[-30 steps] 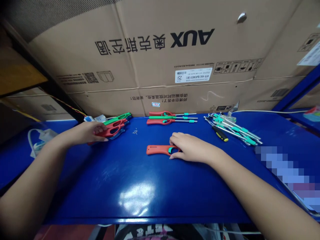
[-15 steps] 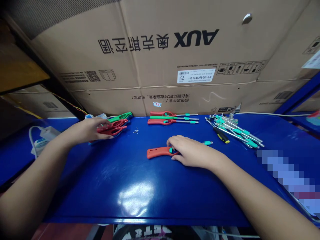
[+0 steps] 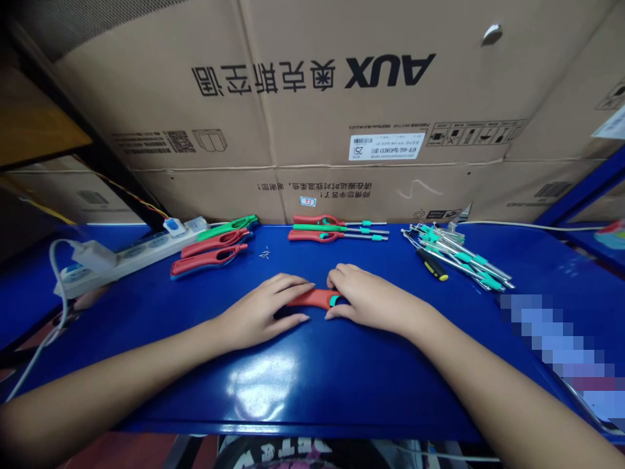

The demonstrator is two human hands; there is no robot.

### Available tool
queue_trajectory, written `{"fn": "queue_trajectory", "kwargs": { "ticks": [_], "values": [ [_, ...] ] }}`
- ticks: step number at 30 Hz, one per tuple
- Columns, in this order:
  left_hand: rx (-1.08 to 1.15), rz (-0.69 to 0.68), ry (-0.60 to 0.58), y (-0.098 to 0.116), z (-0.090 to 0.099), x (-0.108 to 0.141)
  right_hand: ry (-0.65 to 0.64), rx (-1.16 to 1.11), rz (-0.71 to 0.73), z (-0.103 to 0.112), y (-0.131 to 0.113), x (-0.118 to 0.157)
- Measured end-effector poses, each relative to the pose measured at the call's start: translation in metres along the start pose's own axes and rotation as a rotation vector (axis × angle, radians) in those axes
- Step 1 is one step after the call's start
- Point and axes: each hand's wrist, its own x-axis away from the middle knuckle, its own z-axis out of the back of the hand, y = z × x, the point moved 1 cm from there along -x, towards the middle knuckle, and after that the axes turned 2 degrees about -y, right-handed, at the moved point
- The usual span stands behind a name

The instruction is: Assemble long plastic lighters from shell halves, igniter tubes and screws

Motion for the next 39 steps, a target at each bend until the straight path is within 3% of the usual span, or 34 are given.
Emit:
{"fn": "queue_trajectory", "kwargs": {
  "ticks": [6,14,25,32,39],
  "values": [
    [0.037,-0.021,0.037,-0.005,-0.008,0.001,0.000,0.084,-0.022,0.001,-0.015,0.002],
    [-0.062,-0.010,0.029,-0.002,-0.009,-0.001,-0.005,0.056,-0.078,0.004,-0.015,0.003],
    [-0.032,-0.028,0.064,-0.003,-0.012,-0.002,0.005,0.292,-0.038,-0.001,-0.027,0.002],
    [0.046,-0.044,0.066,-0.009,-0.011,-0.003,-0.029,0.160,-0.052,0.001,-0.023,0.003],
    [0.036,-0.058,0.071,-0.007,-0.012,-0.004,0.014,0.284,-0.083,-0.004,-0.034,0.006]
  ]
}}
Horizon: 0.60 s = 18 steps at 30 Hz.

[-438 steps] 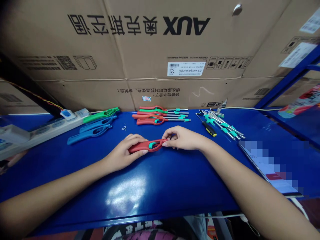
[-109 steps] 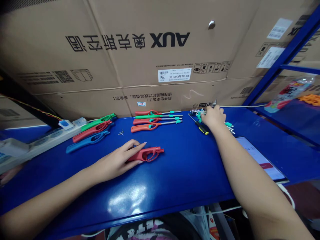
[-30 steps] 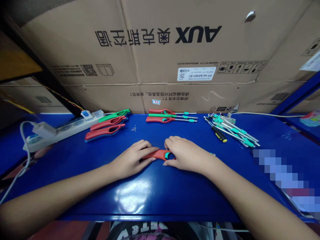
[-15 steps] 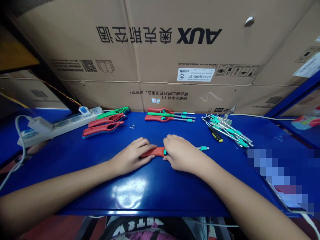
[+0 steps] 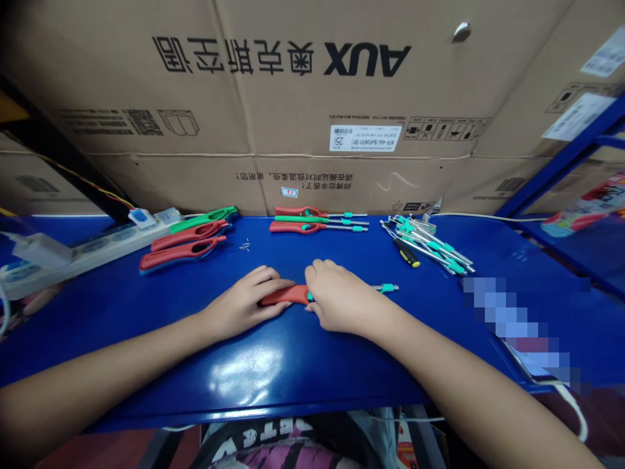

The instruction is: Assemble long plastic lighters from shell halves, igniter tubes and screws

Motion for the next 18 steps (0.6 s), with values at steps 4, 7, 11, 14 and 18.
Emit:
{"fn": "queue_trajectory", "kwargs": {
  "ticks": [4,7,11,14,18],
  "values": [
    [0.003,-0.011,0.025,-0.001,-0.001,0.000,0.008,0.007,0.002,-0.001,0.000,0.000],
    [0.012,-0.007,0.028,-0.002,-0.002,0.000,0.004,-0.009,0.010,-0.001,0.003,-0.002],
    [0.022,-0.008,0.018,-0.002,-0.002,0.000,-0.002,0.000,0.006,-0.001,-0.001,0.000],
    [0.027,-0.019,0.006,-0.002,-0.001,0.000,0.002,0.056,-0.013,-0.002,-0.008,0.003],
    [0.023,-0.044,0.001,-0.002,0.000,0.001,-0.047,0.032,-0.037,0.000,-0.009,0.005]
  ]
}}
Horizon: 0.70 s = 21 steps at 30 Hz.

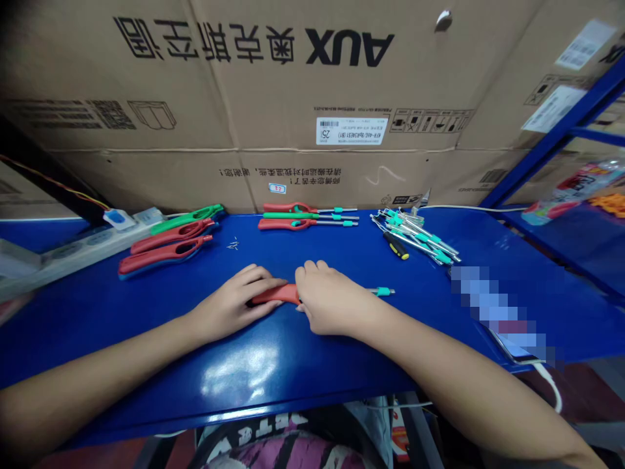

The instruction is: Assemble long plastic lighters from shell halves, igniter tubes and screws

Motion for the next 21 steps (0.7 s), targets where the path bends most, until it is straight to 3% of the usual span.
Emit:
{"fn": "queue_trajectory", "kwargs": {
  "ticks": [13,21],
  "values": [
    [-0.190,0.016,-0.059,0.010,0.002,-0.002,0.126,-0.157,0.172,-0.008,0.009,-0.011],
    [-0.175,0.082,-0.034,0.008,0.002,-0.001,0.119,-0.254,0.152,-0.004,0.008,-0.011]
  ]
}}
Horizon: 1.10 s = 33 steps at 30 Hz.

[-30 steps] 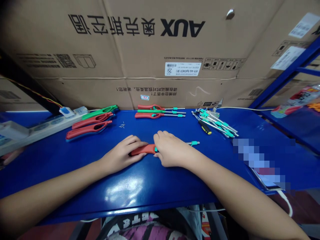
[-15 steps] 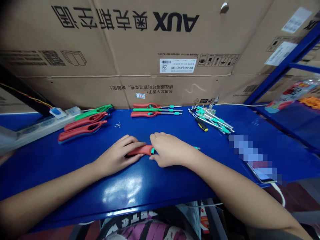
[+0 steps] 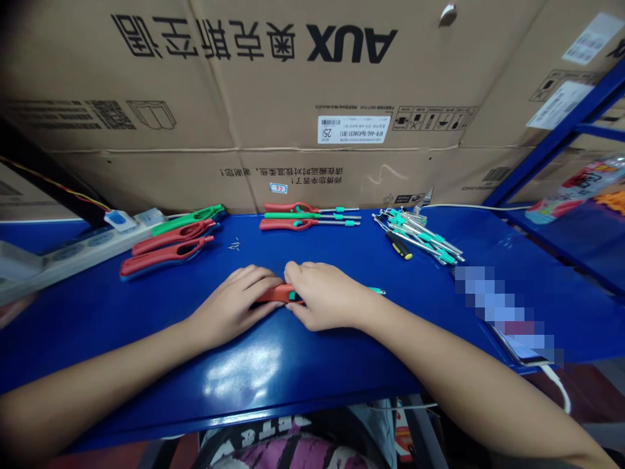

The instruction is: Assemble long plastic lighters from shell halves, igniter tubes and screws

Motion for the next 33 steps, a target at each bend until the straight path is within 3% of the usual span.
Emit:
{"fn": "queue_trajectory", "kwargs": {
  "ticks": [10,14,23,29,31,33],
  "values": [
    [0.248,0.099,0.068,-0.008,0.001,-0.002,0.050,-0.406,-0.092,0.008,0.048,-0.008],
    [0.353,0.117,0.118,-0.009,0.002,-0.002,0.048,-0.605,-0.081,0.005,0.052,-0.012],
    [0.549,0.318,0.423,-0.021,0.006,-0.001,0.032,-0.403,-0.103,0.002,0.048,-0.010],
    [0.698,0.329,0.523,-0.026,0.009,-0.001,0.070,-0.403,-0.037,0.008,0.046,-0.009],
    [0.640,0.361,0.507,-0.025,0.014,0.000,0.091,-0.407,-0.018,0.010,0.043,-0.008],
    [0.559,0.377,0.401,-0.023,0.019,0.000,0.121,-0.412,0.007,0.011,0.040,-0.007]
  ]
}}
